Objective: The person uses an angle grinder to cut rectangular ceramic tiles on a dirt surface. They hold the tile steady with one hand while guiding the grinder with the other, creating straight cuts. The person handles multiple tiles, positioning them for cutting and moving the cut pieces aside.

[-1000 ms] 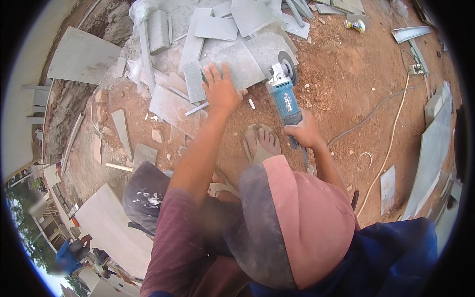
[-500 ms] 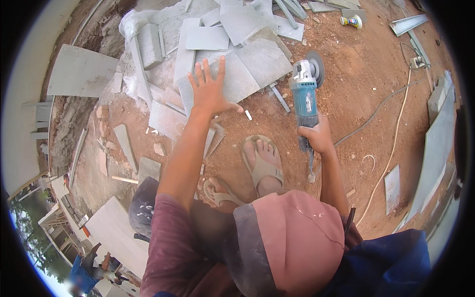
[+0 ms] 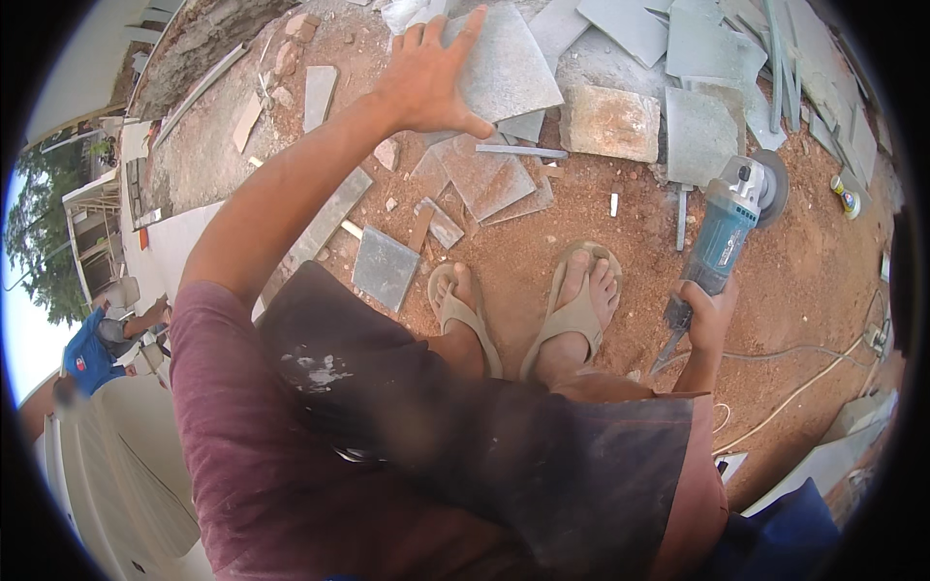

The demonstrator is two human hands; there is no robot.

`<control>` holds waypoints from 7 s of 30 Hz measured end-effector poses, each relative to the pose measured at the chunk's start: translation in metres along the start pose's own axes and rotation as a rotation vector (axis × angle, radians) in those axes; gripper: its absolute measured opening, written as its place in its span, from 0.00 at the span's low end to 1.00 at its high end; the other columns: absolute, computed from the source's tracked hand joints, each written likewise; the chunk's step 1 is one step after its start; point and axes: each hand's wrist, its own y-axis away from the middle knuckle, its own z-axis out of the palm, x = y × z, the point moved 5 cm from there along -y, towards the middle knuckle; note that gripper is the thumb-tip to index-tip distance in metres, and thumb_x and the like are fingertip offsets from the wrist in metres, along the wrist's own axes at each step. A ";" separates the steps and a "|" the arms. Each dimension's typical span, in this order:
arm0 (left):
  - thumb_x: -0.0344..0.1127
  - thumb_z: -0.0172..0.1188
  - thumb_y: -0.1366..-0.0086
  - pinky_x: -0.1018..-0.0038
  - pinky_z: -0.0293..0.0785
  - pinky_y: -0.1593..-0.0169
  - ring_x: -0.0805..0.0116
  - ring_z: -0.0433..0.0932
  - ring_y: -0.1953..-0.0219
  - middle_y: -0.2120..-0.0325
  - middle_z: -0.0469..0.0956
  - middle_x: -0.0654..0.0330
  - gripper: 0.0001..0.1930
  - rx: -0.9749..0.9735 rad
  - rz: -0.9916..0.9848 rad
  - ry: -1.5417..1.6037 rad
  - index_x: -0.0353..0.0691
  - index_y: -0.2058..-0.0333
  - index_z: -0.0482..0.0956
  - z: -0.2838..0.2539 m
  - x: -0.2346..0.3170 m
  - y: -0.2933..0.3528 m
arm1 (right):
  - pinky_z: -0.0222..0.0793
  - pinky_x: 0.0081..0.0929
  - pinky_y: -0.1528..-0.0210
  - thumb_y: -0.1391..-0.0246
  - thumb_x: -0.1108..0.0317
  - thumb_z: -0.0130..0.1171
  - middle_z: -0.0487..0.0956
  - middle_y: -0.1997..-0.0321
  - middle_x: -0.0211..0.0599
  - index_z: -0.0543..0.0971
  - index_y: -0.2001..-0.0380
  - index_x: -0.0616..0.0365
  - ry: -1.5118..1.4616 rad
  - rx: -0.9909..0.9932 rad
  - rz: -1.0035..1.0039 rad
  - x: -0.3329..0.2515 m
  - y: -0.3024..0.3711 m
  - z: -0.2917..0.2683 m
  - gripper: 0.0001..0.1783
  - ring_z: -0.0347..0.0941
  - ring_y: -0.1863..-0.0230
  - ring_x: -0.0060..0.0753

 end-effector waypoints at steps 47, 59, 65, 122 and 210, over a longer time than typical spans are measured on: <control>0.64 0.91 0.71 0.39 0.43 0.18 0.41 0.41 0.16 0.18 0.40 0.38 0.92 -0.752 -0.881 0.035 0.58 0.17 0.28 0.226 -0.267 0.369 | 0.75 0.30 0.69 0.51 0.65 0.64 0.80 0.70 0.42 0.77 0.54 0.69 0.327 -0.349 0.101 -0.070 -0.027 0.093 0.23 0.77 0.73 0.34; 0.61 0.85 0.67 0.31 0.41 0.20 0.30 0.53 0.21 0.27 0.56 0.24 0.83 -0.460 -0.899 0.113 0.46 0.17 0.39 0.218 -0.253 0.364 | 0.77 0.31 0.67 0.54 0.68 0.69 0.82 0.68 0.42 0.75 0.50 0.69 0.220 -0.254 0.147 -0.052 -0.007 0.079 0.28 0.80 0.72 0.33; 0.64 0.84 0.65 0.35 0.52 0.24 0.27 0.61 0.28 0.31 0.60 0.30 0.79 -0.393 -0.979 0.235 0.49 0.17 0.45 0.206 -0.227 0.383 | 0.74 0.28 0.66 0.56 0.68 0.70 0.81 0.70 0.35 0.78 0.54 0.66 0.156 -0.191 0.068 -0.057 -0.001 0.082 0.24 0.78 0.71 0.29; 0.63 0.78 0.43 0.44 0.59 0.28 0.36 0.65 0.31 0.32 0.65 0.35 0.63 0.478 -0.007 0.503 0.30 0.23 0.55 0.076 0.107 -0.033 | 0.75 0.31 0.57 0.64 0.65 0.74 0.79 0.66 0.30 0.79 0.58 0.62 -0.001 0.127 -0.030 0.003 0.048 -0.002 0.27 0.74 0.64 0.24; 0.45 0.79 0.41 0.49 0.66 0.28 0.44 0.60 0.20 0.22 0.58 0.39 0.51 -0.033 0.039 0.203 0.50 0.21 0.63 0.087 0.192 -0.029 | 0.81 0.43 0.50 0.69 0.50 0.83 0.86 0.59 0.65 0.81 0.59 0.75 0.418 -0.039 -0.136 -0.063 -0.103 0.100 0.41 0.86 0.55 0.59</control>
